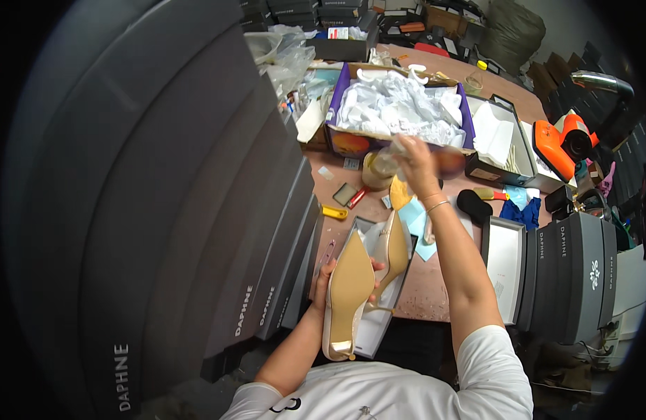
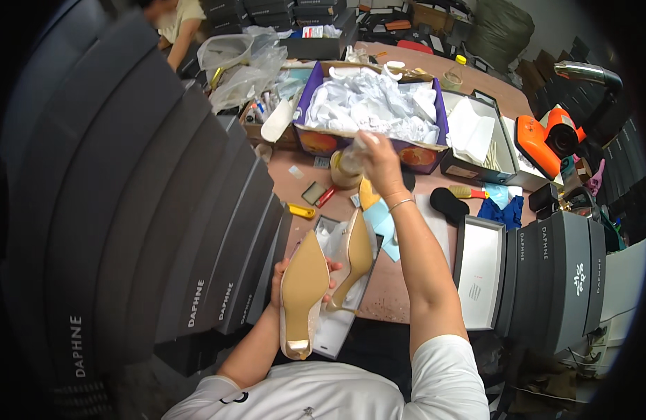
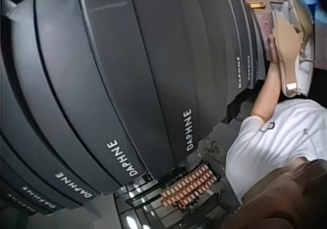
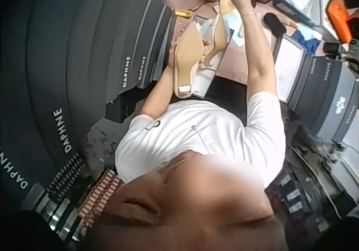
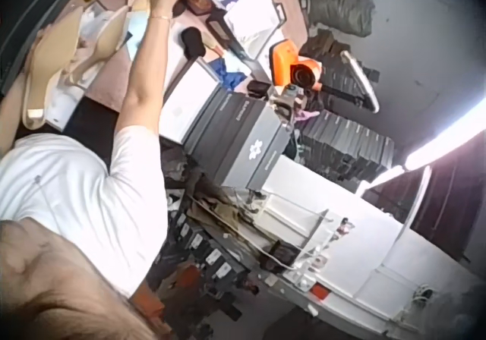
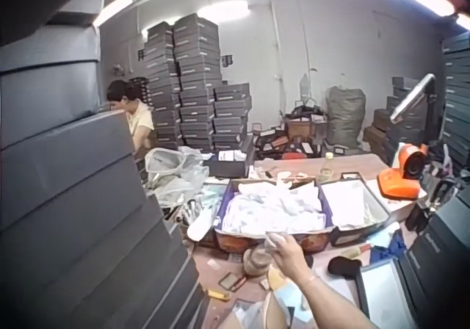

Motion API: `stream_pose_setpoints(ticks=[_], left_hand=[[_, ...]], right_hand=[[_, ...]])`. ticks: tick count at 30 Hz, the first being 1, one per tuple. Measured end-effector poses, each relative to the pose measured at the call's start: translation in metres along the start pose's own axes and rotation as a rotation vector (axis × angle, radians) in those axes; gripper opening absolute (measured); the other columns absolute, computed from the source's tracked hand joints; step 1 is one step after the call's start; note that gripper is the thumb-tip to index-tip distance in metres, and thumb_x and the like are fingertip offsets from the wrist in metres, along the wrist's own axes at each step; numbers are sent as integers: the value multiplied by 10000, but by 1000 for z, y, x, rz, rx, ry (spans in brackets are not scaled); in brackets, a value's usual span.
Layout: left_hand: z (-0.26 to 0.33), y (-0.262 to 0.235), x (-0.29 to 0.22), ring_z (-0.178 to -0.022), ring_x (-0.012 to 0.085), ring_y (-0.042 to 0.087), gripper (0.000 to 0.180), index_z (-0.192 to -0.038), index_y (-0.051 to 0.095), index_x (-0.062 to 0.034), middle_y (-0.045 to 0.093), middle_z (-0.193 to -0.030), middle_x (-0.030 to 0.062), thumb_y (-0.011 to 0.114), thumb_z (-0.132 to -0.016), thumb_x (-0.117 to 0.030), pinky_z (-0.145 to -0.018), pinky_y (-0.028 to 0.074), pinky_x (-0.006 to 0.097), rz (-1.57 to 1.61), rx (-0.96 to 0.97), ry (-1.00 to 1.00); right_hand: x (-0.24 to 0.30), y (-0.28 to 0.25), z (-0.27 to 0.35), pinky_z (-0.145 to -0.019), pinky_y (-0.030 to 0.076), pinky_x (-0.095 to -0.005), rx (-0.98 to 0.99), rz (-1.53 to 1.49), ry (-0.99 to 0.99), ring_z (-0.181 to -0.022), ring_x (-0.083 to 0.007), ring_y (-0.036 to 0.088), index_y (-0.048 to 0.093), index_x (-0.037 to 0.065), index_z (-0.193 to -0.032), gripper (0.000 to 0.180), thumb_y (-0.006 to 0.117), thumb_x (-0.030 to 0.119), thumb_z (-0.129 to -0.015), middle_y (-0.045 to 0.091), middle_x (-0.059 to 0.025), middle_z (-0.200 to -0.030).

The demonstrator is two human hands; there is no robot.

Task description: Inspecting manufactured shoes and packing them into boxes with protective tissue paper and foam inserts.

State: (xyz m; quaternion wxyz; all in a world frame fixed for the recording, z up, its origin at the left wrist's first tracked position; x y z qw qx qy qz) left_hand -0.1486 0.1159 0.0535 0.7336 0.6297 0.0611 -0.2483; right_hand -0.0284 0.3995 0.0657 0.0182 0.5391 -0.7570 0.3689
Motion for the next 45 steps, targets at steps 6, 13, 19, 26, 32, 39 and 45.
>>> stream_pose_setpoints(ticks=[6,13,19,26,32,39,45], left_hand=[[20,8,8,-970,315,562,780,-1281,435,40,494,-1197,243,516,-830,-591,-739,528,445,119,94,-35],[32,10,26,-959,315,581,813,-1338,377,19,517,-1100,220,493,-831,-606,-746,549,442,80,96,-65],[38,1,48,-961,329,580,814,-1353,365,4,519,-1102,233,508,-826,-600,-760,553,462,112,58,-138],[37,-2,50,-966,349,578,812,-1362,360,3,522,-1111,247,516,-831,-591,-775,547,486,113,30,-169],[38,-5,45,-982,385,597,821,-1415,314,-9,519,-1143,266,505,-845,-568,-883,494,537,87,36,-214],[34,-11,40,-997,385,597,797,-1437,293,-14,509,-1192,276,494,-840,-502,-919,468,554,150,30,-265],[36,-13,32,-985,376,601,778,-1416,324,-5,514,-1191,269,485,-833,-495,-870,502,528,74,-29,-196]], right_hand=[[-14,-67,82,-767,534,-297,-792,-775,759,-867,-153,626,535,-39,-1218,342,625,94,-916,632,-91,-1034],[-57,-30,177,-702,568,-354,-953,-1301,1135,-834,-224,658,564,3,-1069,238,584,208,-949,637,-95,-951],[-34,-25,164,-746,567,-378,-901,-1467,1136,-899,-254,660,547,3,-1123,268,562,216,-960,637,-120,-1035],[-20,-29,143,-752,560,-355,-929,-1321,1119,-882,-218,652,563,8,-1108,239,590,182,-946,642,-96,-1009],[9,-64,45,-754,507,-275,-635,-558,639,-873,-147,611,542,-39,-1231,383,647,128,-903,637,-93,-1033],[13,11,-3,-797,522,-415,53,27,35,-947,-387,614,584,194,-1220,433,705,170,-805,570,-193,-1140],[24,15,-28,-751,507,-455,144,260,157,-952,-374,574,598,232,-1199,315,598,282,-888,528,-178,-1087]])
Point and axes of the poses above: each hand's wrist, its own z-axis away from the middle knuckle, its own y-axis out of the palm, x = y × z, the point moved 2 cm from there along -z, towards the middle knuckle
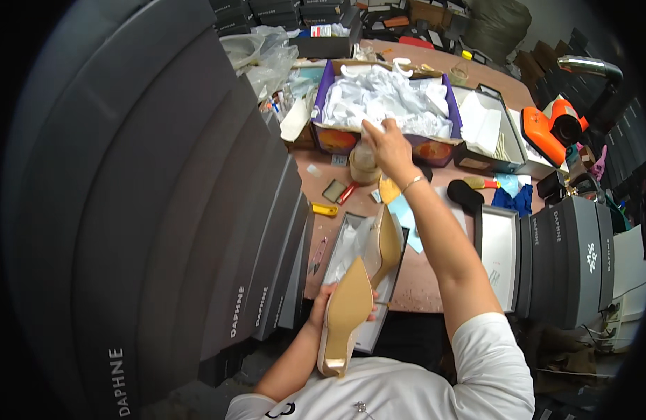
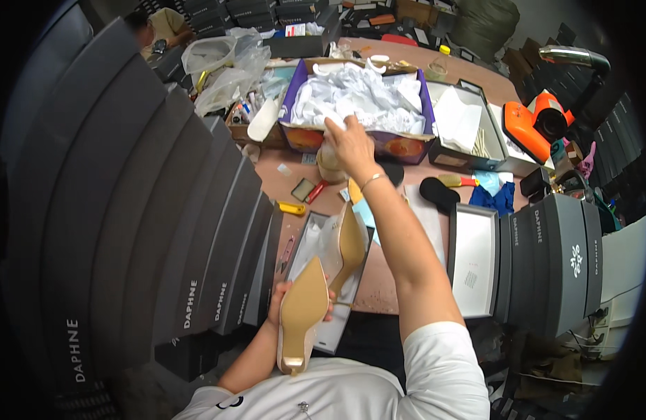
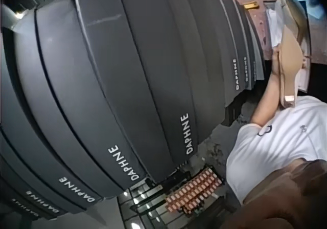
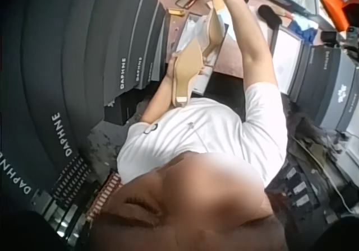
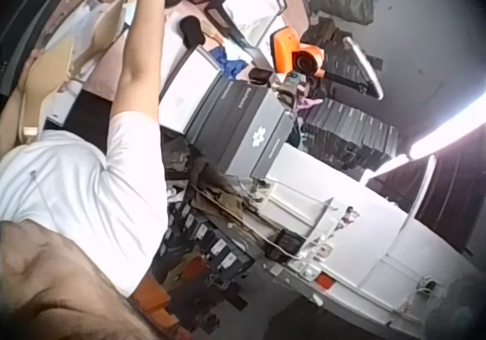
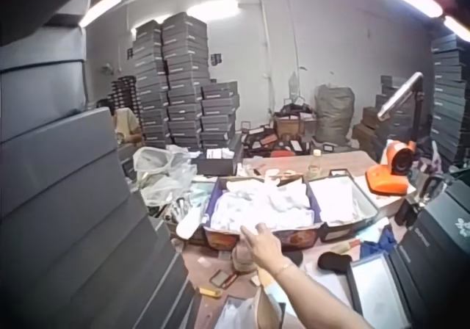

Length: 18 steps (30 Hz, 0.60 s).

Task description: Inspecting manufactured shoes and packing them into boxes with protective tissue paper and foam inserts.

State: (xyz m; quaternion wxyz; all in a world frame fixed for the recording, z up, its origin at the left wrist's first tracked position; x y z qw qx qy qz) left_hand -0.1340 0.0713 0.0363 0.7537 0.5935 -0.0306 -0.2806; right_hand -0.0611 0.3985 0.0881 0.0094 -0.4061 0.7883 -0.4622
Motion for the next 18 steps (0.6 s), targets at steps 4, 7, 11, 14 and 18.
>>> stream_pose_setpoints(ticks=[4,7,11,14,18], left_hand=[[1,3,-11,-965,369,609,770,-1406,343,-8,533,-1168,268,478,-831,-501,-824,525,504,-70,-2,46],[16,7,-8,-965,374,614,756,-1406,355,-22,548,-1149,269,474,-833,-499,-793,535,493,-114,-3,79],[26,20,13,-965,288,630,641,-1402,373,-74,563,-1183,176,476,-878,-429,-789,558,425,-152,2,-44],[28,12,48,-988,257,629,611,-1383,386,-58,571,-1167,147,456,-892,-415,-825,558,417,-60,-50,-68],[39,25,69,-1014,225,616,612,-1380,389,-72,564,-1173,134,455,-894,-438,-856,543,361,-146,-80,-55]], right_hand=[[4,-35,16,-746,487,-446,25,-258,39,-862,-370,593,609,94,-1149,275,530,257,-942,562,-193,-1009],[49,-99,109,-748,466,-403,207,-508,45,-814,-333,589,619,25,-1122,266,518,200,-950,585,-171,-855],[131,-166,245,-618,492,-321,311,-725,233,-690,-233,607,649,40,-1048,202,649,39,-847,588,-118,-803],[152,-172,279,-591,505,-309,111,-650,47,-666,-201,610,670,27,-971,182,724,52,-800,586,-97,-838],[147,-184,301,-599,523,-305,135,-625,152,-681,-218,615,671,39,-970,192,721,37,-785,574,-109,-883]])
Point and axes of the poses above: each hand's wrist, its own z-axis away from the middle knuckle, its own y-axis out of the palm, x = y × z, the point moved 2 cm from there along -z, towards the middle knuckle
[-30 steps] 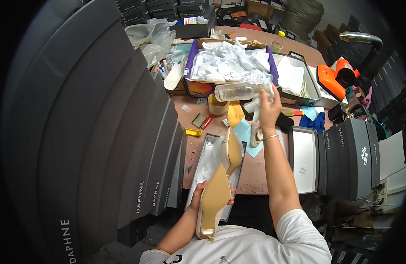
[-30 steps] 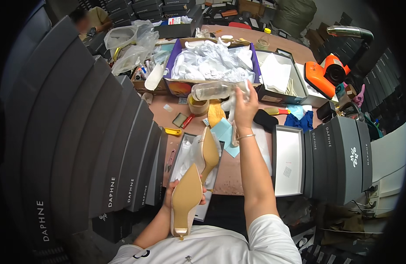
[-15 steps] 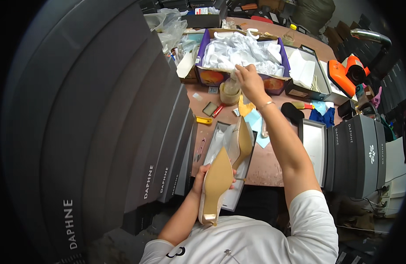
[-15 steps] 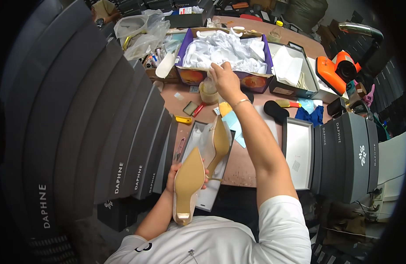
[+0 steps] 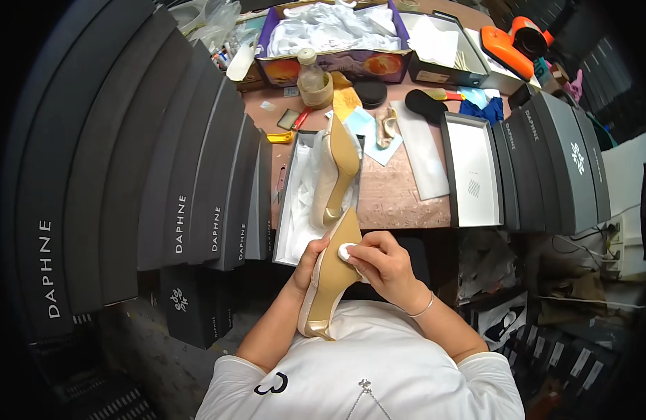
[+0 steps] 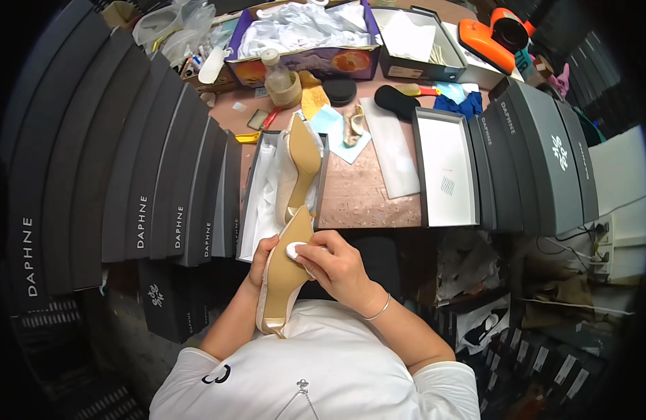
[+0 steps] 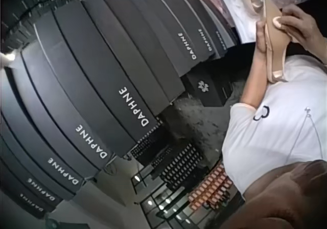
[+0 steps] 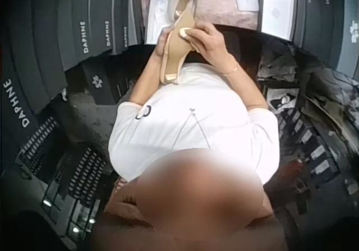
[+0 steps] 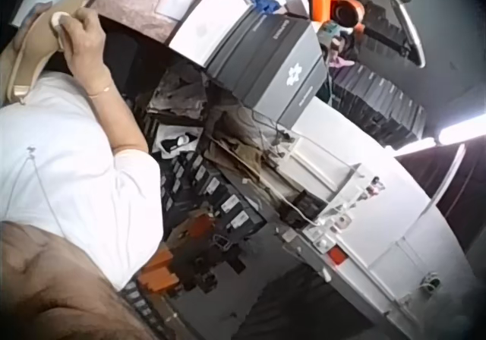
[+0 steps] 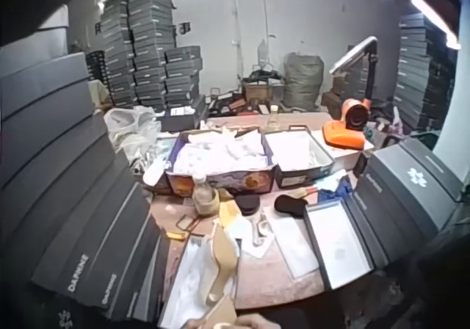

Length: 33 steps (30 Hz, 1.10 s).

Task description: Inspecting manufactured shoes and packing them into boxes with protective tissue paper and foam inserts.

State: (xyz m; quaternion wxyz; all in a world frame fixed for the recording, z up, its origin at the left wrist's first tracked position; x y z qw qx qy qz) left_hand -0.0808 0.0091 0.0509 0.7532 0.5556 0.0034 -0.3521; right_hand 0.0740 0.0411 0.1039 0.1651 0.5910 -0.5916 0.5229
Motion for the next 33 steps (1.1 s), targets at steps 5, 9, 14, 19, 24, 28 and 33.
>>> stream_pose_setpoints(ticks=[5,9,14,19,24,28,33], left_hand=[[4,2,7,-1057,218,593,609,-1385,386,-74,553,-1196,126,430,-906,-447,-898,510,339,-62,-8,59],[4,-3,11,-1082,200,572,662,-1418,348,-73,537,-1229,111,376,-906,-491,-916,495,333,-117,379,-55],[15,17,11,-1027,181,569,622,-1371,374,-70,535,-1181,98,399,-904,-481,-847,506,325,-151,-75,131],[17,6,16,-919,203,607,587,-1292,418,-42,586,-1068,119,404,-903,-481,-796,524,340,-142,144,122],[14,-6,12,-928,220,622,598,-1265,436,-33,616,-1038,152,344,-917,-509,-802,527,358,-181,36,80],[16,12,7,-902,196,610,583,-1241,455,-35,619,-1016,125,338,-916,-504,-806,509,338,-145,-177,129],[15,-16,10,-893,195,615,588,-1231,477,-35,621,-978,115,324,-919,-509,-784,510,297,-214,141,52]], right_hand=[[17,6,23,-590,527,-344,55,68,-186,-705,-278,618,641,43,-949,235,705,20,-724,578,-118,-849],[-21,0,-19,-584,508,-373,-141,36,-16,-690,-302,591,608,64,-907,214,655,-14,-714,559,-111,-795],[24,9,15,-548,503,-355,26,27,-164,-629,-285,590,600,87,-876,181,674,45,-716,550,-90,-761],[-1,11,-9,-514,483,-350,-61,90,-74,-615,-253,594,583,91,-843,147,651,43,-723,533,-78,-739],[8,12,-8,-522,494,-338,-4,168,-251,-596,-222,596,563,110,-810,137,634,88,-694,528,-46,-695],[29,23,4,-506,492,-340,90,211,-248,-616,-241,605,560,116,-826,124,617,107,-717,525,-55,-699],[7,16,-29,-460,470,-340,-18,223,-228,-567,-222,580,533,97,-800,131,624,125,-712,508,-57,-678]])
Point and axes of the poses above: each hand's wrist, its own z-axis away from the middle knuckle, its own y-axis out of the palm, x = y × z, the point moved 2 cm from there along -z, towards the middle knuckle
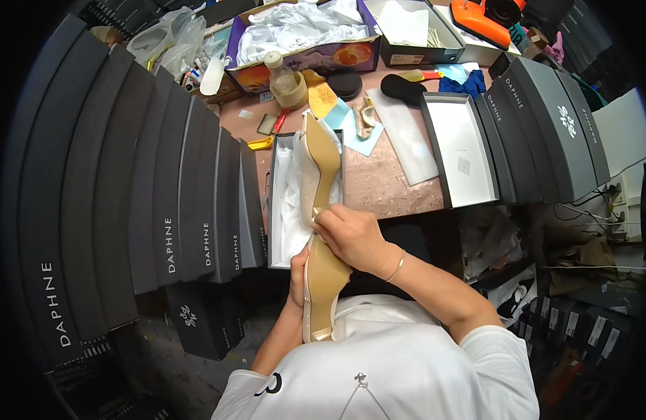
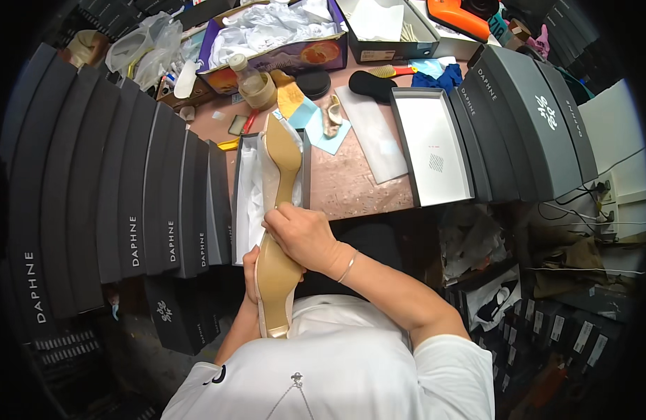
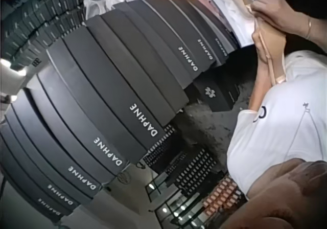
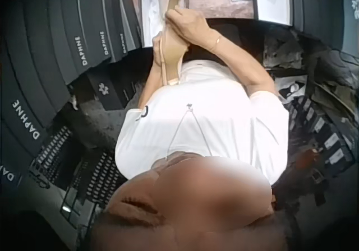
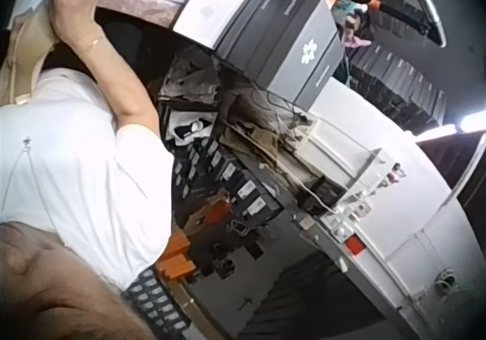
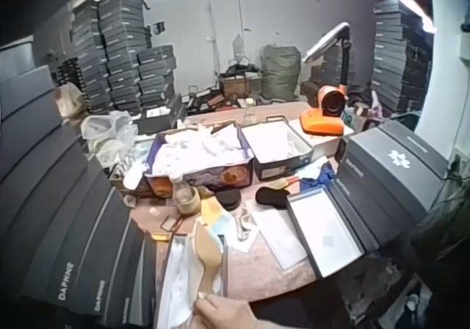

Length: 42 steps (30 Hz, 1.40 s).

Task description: Inspecting manufactured shoes and packing them into boxes with protective tissue paper and foam inserts.

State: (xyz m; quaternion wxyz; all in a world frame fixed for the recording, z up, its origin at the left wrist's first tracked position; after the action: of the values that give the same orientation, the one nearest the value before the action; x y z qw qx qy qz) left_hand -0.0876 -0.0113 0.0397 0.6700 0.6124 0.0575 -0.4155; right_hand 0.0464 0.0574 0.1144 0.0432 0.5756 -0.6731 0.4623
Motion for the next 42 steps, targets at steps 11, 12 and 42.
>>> stream_pose_setpoints(ticks=[11,12,42], left_hand=[[-1,13,-10,-880,245,634,679,-1273,497,-18,633,-953,155,283,-902,-544,-769,522,363,-105,-452,97],[-1,17,-5,-871,201,617,523,-1174,506,-49,625,-997,124,324,-937,-479,-750,517,336,83,-409,134],[-10,18,-7,-773,281,619,697,-1250,479,17,619,-883,195,255,-910,-550,-709,524,366,113,-302,137]], right_hand=[[34,14,19,-495,491,-365,100,-115,-163,-611,-258,594,536,81,-806,89,595,101,-742,539,-96,-717],[20,14,8,-488,482,-362,124,-30,-64,-606,-251,589,544,86,-807,103,608,106,-729,532,-86,-708],[-2,-1,33,-482,499,-331,92,-25,2,-595,-227,613,527,94,-830,139,630,121,-740,518,-53,-693]])
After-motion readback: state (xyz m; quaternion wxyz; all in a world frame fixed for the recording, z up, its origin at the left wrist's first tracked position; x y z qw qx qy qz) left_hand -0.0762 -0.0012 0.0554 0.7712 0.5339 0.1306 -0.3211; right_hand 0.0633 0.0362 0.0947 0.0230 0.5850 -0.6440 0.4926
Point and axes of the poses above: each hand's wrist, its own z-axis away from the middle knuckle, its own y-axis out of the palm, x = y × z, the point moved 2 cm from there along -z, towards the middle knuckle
